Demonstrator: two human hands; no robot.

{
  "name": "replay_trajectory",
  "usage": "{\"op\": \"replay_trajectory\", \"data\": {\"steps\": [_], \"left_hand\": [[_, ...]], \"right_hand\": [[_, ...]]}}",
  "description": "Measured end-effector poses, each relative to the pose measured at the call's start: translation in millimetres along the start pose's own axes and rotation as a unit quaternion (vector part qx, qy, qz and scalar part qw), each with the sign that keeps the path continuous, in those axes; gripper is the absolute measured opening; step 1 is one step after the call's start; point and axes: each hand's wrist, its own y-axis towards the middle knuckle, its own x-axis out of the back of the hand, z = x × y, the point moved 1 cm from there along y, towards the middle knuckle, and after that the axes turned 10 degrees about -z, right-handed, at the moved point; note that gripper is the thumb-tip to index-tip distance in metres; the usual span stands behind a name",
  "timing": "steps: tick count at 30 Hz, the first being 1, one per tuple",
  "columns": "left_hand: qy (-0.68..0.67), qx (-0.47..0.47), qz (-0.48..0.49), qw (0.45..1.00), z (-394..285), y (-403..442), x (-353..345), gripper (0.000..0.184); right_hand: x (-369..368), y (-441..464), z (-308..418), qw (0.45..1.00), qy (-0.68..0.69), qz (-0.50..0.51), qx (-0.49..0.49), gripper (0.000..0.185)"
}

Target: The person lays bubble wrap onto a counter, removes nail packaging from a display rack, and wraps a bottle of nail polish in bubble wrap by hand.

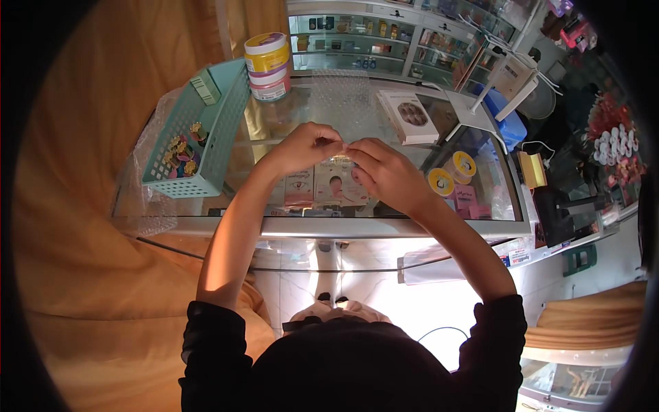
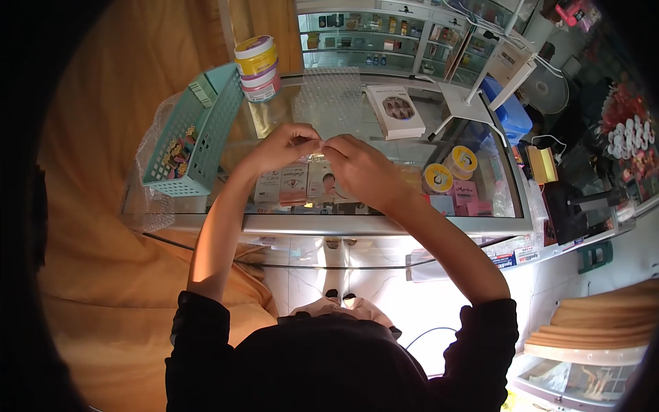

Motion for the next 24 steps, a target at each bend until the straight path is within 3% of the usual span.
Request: {"op": "replay_trajectory", "data": {"steps": [3, 5, 6, 8, 9, 11, 14, 19, 24], "left_hand": [[0.01, 0.025, -0.025, 0.999, -5.0, -3.0, -1.8, 0.017], [0.1, -0.122, -0.144, 0.977, -11.8, -3.3, -2.6, 0.014], [0.101, -0.121, -0.144, 0.977, -13.5, -3.5, -1.7, 0.014], [0.148, -0.221, -0.236, 0.935, -20.2, -3.7, 2.6, 0.014], [0.149, -0.222, -0.236, 0.934, -23.3, -5.2, 3.6, 0.014], [0.132, -0.198, -0.12, 0.964, -28.2, -11.2, 1.9, 0.019], [0.128, -0.164, -0.077, 0.975, -31.2, -12.7, -0.4, 0.025], [0.125, -0.122, -0.072, 0.982, -17.6, -11.1, 0.4, 0.029], [0.122, -0.116, -0.084, 0.982, -18.3, -12.1, -2.2, 0.027]], "right_hand": [[0.8, 4.4, -4.6, 0.999, 0.026, 0.009, -0.036, 0.031], [2.1, 5.8, -8.7, 0.996, 0.047, 0.026, -0.072, 0.032], [1.5, 7.7, -12.3, 0.994, 0.067, 0.034, -0.082, 0.03], [1.7, 10.9, -17.0, 0.991, 0.087, 0.04, -0.09, 0.028], [2.2, 12.5, -18.4, 0.99, 0.098, 0.051, -0.093, 0.028], [1.9, 15.5, -22.4, 0.987, 0.109, 0.061, -0.096, 0.028], [2.1, 19.3, -26.4, 0.986, 0.14, 0.058, -0.069, 0.028], [2.2, 20.7, -29.1, 0.952, 0.208, 0.096, -0.203, 0.018], [-0.3, 18.3, -30.2, 0.971, 0.171, 0.069, -0.149, 0.019]]}}
